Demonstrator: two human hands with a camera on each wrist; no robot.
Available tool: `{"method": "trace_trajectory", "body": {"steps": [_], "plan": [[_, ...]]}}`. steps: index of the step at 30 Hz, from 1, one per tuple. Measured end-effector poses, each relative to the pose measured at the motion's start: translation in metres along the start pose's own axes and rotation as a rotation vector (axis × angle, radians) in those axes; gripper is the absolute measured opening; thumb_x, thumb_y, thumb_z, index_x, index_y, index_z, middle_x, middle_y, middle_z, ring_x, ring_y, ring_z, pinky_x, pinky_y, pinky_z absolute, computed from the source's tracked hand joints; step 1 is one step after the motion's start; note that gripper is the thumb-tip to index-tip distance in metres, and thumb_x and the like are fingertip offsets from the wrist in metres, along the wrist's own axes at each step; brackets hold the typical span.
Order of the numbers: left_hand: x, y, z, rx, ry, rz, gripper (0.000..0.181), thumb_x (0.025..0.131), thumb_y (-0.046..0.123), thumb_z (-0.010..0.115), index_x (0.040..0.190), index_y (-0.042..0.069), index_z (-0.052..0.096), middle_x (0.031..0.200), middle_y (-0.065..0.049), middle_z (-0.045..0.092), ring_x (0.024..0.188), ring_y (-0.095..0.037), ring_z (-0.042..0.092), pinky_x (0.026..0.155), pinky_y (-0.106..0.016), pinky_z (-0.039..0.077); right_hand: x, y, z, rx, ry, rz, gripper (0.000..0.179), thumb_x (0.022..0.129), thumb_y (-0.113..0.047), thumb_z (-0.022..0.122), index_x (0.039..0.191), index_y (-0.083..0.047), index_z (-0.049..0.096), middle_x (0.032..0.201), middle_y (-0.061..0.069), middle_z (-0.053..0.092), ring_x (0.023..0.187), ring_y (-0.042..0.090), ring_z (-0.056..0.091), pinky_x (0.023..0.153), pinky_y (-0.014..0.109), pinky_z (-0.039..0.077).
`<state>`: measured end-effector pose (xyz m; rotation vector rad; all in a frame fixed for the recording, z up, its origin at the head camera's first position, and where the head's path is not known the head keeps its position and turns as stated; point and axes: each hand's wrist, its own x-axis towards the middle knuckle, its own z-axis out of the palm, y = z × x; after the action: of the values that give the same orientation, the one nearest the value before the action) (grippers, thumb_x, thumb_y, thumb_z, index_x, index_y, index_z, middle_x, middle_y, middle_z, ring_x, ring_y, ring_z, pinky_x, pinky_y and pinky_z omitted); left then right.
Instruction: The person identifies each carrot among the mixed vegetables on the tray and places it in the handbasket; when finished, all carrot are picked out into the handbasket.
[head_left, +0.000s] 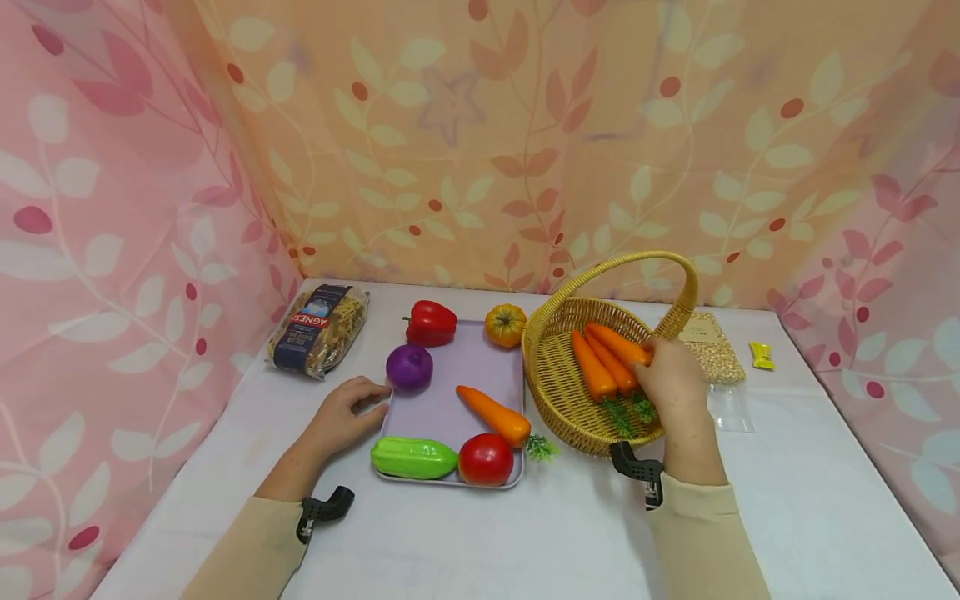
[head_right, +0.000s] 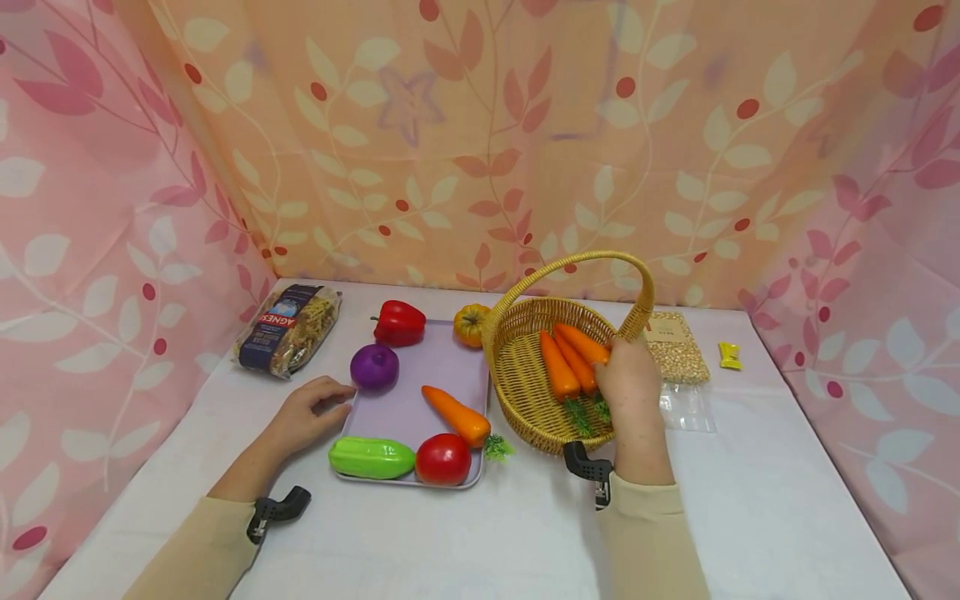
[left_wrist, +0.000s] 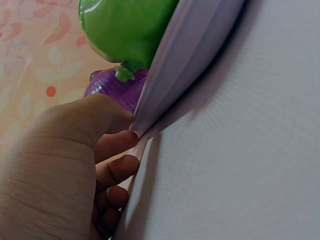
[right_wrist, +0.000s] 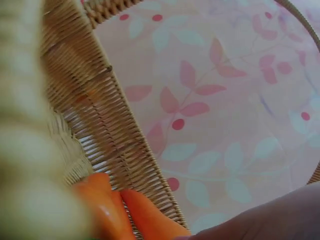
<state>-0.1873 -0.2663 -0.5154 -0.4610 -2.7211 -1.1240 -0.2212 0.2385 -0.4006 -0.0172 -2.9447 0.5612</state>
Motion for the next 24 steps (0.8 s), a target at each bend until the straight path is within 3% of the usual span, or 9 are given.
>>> {"method": "trace_trajectory", "body": {"steps": [6,11,18,24], "plan": [[-0.001,0.001,0.000,0.006,0.001,-0.011,0.027,0.090,0.014,0.078,0.117,0.014,0.076,0.099,0.007,0.065,0.093,-0.015,0.057,0.084,-0.035,0.050,0.000,0.000,0.006,-0.017,0.079,-0.020,0.027,0.089,-0.007,0.069,0.110,0.009,0.072,0.104,0.033,0.064,0.097,0.050,0.061,0.083,0.061,0.048],[0.000,0.001,0.000,0.000,-0.002,-0.009,0.027,0.091,0.014,0.078,0.118,0.014,0.076,0.099,0.007,0.065,0.094,-0.015,0.057,0.084,-0.036,0.049,0.002,0.002,0.007,-0.014,0.057,-0.051,0.020,0.087,-0.006,0.070,0.102,0.006,0.076,0.101,0.031,0.069,0.094,0.051,0.063,0.083,0.061,0.050],[0.000,0.001,0.000,0.003,-0.008,-0.007,0.027,0.091,0.014,0.078,0.118,0.015,0.076,0.099,0.008,0.065,0.094,-0.014,0.057,0.084,-0.035,0.049,0.001,-0.001,-0.004,0.047,-0.087,-0.039,0.032,0.094,-0.012,0.068,0.119,0.008,0.070,0.116,0.033,0.066,0.106,0.052,0.060,0.093,0.062,0.046],[0.000,0.000,-0.001,0.007,-0.004,-0.001,0.027,0.091,0.014,0.078,0.118,0.014,0.076,0.099,0.008,0.065,0.093,-0.014,0.057,0.084,-0.034,0.050,-0.007,-0.006,-0.023,0.144,-0.088,0.002,0.045,0.098,-0.020,0.067,0.134,0.006,0.061,0.124,0.033,0.063,0.109,0.048,0.059,0.093,0.061,0.047]]}}
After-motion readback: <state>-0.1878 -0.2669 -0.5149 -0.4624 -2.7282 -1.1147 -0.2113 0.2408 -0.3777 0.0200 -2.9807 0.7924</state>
